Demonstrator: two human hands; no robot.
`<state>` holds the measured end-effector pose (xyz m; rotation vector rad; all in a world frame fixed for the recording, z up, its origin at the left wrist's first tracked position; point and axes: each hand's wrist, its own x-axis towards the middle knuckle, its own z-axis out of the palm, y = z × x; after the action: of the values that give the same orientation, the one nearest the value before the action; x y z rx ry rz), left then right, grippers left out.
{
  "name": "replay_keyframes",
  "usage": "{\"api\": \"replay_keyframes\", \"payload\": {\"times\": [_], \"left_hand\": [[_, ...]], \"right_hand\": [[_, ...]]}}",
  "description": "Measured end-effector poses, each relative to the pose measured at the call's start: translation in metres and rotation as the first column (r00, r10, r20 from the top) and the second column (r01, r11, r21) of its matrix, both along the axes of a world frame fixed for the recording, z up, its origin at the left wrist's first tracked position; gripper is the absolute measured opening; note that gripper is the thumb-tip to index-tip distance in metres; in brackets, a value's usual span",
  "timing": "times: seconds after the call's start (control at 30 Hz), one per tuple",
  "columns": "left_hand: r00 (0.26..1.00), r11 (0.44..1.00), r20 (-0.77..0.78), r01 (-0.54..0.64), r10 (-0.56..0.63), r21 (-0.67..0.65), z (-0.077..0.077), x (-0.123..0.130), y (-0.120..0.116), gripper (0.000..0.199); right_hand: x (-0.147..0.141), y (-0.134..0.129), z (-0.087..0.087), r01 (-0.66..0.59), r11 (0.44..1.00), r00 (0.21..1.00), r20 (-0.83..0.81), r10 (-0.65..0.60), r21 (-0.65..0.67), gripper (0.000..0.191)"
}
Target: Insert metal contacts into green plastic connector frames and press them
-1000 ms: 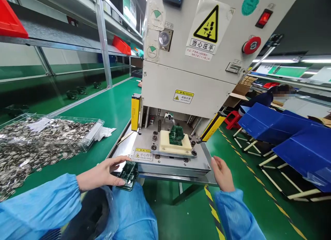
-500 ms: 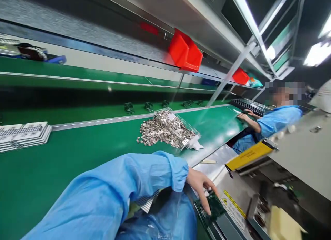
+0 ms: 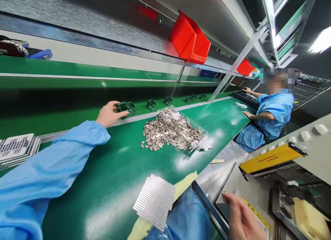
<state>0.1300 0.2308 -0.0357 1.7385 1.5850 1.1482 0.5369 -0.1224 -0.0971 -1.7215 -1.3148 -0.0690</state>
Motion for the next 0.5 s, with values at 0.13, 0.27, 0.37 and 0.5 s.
{"api": "replay_keyframes", "payload": {"times": [0.13, 0.27, 0.37, 0.5], "left_hand": [[0.948, 0.948, -0.156, -0.297, 0.277, -0.119, -0.026, -0.055, 0.043, 0.072], [0.908, 0.911, -0.284, -0.367, 0.308, -0.187, -0.028, -0.066, 0.054, 0.082], [0.879, 0.915, -0.369, -0.376, 0.302, -0.148, 0.003, -0.089, 0.059, 0.091], [0.77, 0.864, -0.511, -0.494, 0.382, -0.097, 0.063, -0.188, 0.04, 0.074]], "right_hand": [[-0.047, 0.106, 0.013, -0.365, 0.923, 0.924, 0.071, 0.375, -0.127, 0.027], [-0.081, 0.199, 0.012, -0.393, 0.887, 0.863, 0.236, 0.447, -0.242, 0.032], [-0.086, 0.24, -0.003, -0.403, 0.883, 0.85, 0.258, 0.459, -0.243, 0.032], [-0.078, 0.276, -0.034, -0.314, 0.886, 0.793, 0.42, 0.442, -0.34, 0.03]]}}
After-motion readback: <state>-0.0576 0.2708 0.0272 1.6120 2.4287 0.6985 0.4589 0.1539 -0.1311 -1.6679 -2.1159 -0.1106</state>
